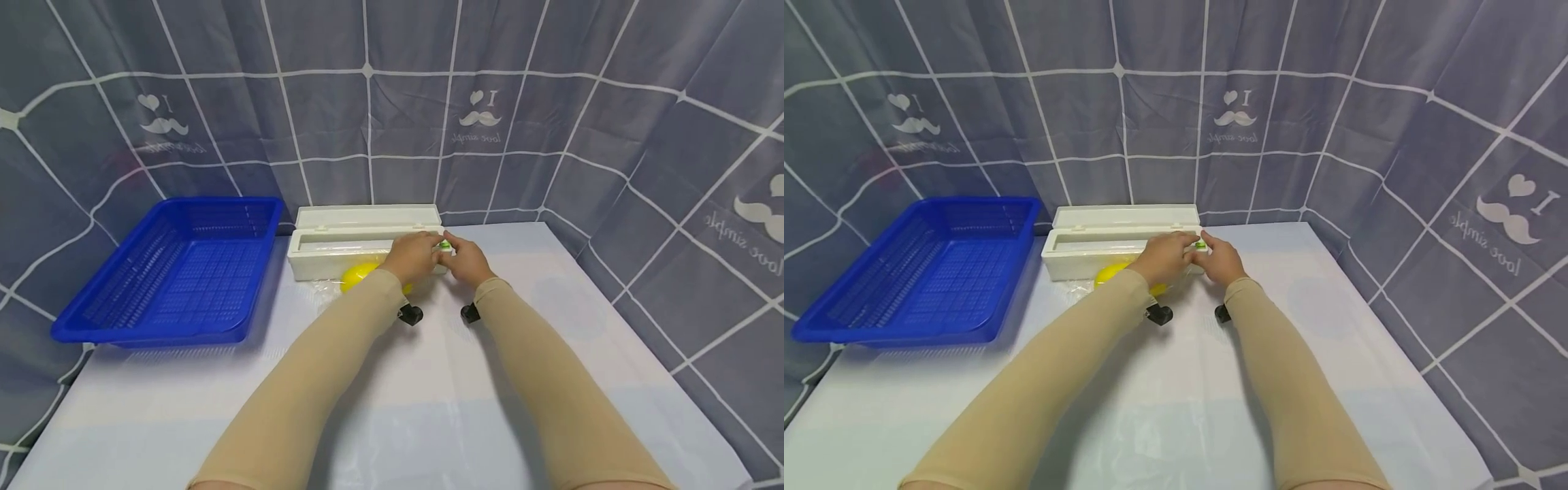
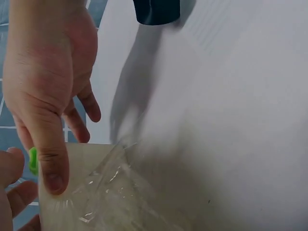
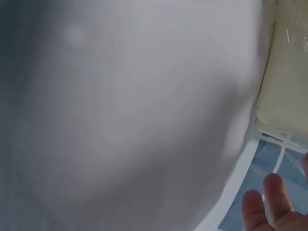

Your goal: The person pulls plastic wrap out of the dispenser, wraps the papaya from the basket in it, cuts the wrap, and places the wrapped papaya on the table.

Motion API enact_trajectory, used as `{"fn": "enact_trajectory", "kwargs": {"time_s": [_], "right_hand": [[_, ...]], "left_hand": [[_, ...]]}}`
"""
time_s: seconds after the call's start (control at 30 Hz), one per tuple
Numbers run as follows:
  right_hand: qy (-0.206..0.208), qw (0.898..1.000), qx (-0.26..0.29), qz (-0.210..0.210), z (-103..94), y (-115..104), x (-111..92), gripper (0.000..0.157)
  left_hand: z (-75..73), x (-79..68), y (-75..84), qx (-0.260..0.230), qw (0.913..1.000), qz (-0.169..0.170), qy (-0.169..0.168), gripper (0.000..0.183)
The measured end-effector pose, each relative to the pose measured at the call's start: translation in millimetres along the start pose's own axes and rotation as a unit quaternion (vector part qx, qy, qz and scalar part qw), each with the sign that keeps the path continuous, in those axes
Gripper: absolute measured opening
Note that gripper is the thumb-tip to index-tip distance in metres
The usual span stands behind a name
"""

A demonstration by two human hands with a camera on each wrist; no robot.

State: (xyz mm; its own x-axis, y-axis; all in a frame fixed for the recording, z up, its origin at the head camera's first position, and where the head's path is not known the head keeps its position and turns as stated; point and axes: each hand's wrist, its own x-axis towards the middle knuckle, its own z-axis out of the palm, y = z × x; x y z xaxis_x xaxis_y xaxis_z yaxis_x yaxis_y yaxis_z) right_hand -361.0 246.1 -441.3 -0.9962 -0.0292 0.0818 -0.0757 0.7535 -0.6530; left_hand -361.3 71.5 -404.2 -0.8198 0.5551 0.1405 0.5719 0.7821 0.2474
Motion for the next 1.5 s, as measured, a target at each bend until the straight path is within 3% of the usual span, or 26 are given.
{"fn": "enact_trajectory", "kwargs": {"time_s": [0.27, 0.67, 1.03, 1.5], "right_hand": [[0.005, 1.000, 0.009, 0.009, 3.4, 2, -1, 0.070], [-0.005, 1.000, 0.014, -0.008, 5.5, 2, -2, 0.079], [0.000, 1.000, 0.004, -0.010, 5.7, 3, -1, 0.079], [-0.002, 1.000, 0.005, -0.002, 0.8, 4, 0, 0.083]], "left_hand": [[8.9, 8.3, 1.0, 0.017, 0.9994, 0.024, 0.020, 0.043], [7.5, 13.2, -4.3, -0.028, 0.9986, -0.008, 0.045, 0.039], [8.4, 17.4, -5.5, -0.035, 0.9980, -0.030, 0.042, 0.033], [4.3, 19.1, -0.9, -0.056, 0.9966, -0.031, 0.053, 0.027]]}}
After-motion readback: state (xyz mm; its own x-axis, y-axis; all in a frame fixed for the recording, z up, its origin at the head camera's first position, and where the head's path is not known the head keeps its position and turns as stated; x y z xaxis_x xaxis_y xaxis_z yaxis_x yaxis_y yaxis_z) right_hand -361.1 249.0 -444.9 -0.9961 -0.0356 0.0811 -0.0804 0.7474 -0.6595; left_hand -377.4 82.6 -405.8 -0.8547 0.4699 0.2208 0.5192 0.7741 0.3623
